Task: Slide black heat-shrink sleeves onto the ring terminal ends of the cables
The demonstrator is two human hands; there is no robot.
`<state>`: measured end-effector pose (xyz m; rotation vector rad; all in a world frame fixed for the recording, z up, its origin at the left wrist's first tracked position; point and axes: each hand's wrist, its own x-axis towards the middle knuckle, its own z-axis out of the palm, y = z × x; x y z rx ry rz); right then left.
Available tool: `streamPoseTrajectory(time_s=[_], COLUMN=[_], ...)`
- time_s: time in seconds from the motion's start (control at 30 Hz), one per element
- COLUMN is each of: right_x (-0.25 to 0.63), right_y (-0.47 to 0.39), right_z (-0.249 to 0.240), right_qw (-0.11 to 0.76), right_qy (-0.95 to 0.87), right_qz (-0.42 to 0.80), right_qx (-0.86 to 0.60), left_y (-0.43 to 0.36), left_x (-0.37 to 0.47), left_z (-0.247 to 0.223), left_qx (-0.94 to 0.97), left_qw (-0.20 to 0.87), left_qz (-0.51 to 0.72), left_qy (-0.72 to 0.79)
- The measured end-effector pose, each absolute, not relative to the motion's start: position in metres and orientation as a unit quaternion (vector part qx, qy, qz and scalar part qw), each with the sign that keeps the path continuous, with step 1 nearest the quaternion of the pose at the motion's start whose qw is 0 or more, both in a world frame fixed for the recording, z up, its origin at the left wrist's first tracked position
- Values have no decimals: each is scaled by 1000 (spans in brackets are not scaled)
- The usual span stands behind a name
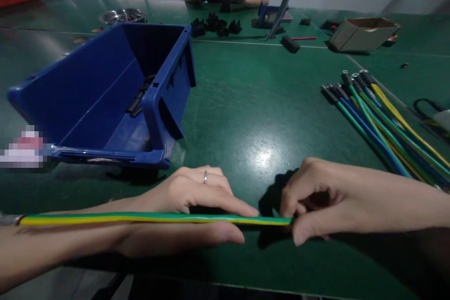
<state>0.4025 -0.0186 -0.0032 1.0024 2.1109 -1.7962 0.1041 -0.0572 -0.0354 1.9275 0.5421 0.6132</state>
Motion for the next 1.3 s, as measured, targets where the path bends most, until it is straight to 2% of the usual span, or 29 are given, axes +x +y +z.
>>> streamPoseTrajectory(time_s=[0.07, 0.17, 0.27, 0.43, 0.63, 0.7, 0.9, 1.13, 1.3], right_x=[400, 405, 412, 410, 384, 374, 364, 372, 372], right_y=[-19, -18, -16, -24, -56, -62, -58, -51, -46], right_z=[-3, 0, 5, 6, -6, -9, -11, -8, -5], right_qw=[95, 139, 167, 97, -9, 7, -21, 4, 6], right_qy=[703, 706, 735, 785, 792, 788, 791, 767, 707], right_qz=[-613, -607, -560, -485, -475, -467, -437, -456, -577], right_qx=[348, 337, 345, 374, 383, 400, 427, 451, 408], left_y=[-58, -57, -57, -58, -58, -56, -54, -57, -58], left_x=[105, 106, 106, 106, 107, 106, 103, 106, 104], left_z=[-35, -34, -36, -40, -43, -44, -38, -36, -40], left_qx=[787, 764, 758, 759, 765, 761, 748, 720, 727], left_qw=[511, 529, 533, 529, 520, 520, 528, 549, 560], left_qz=[253, 261, 272, 281, 270, 268, 232, 231, 274], left_qy=[238, 262, 260, 253, 267, 281, 328, 355, 286])
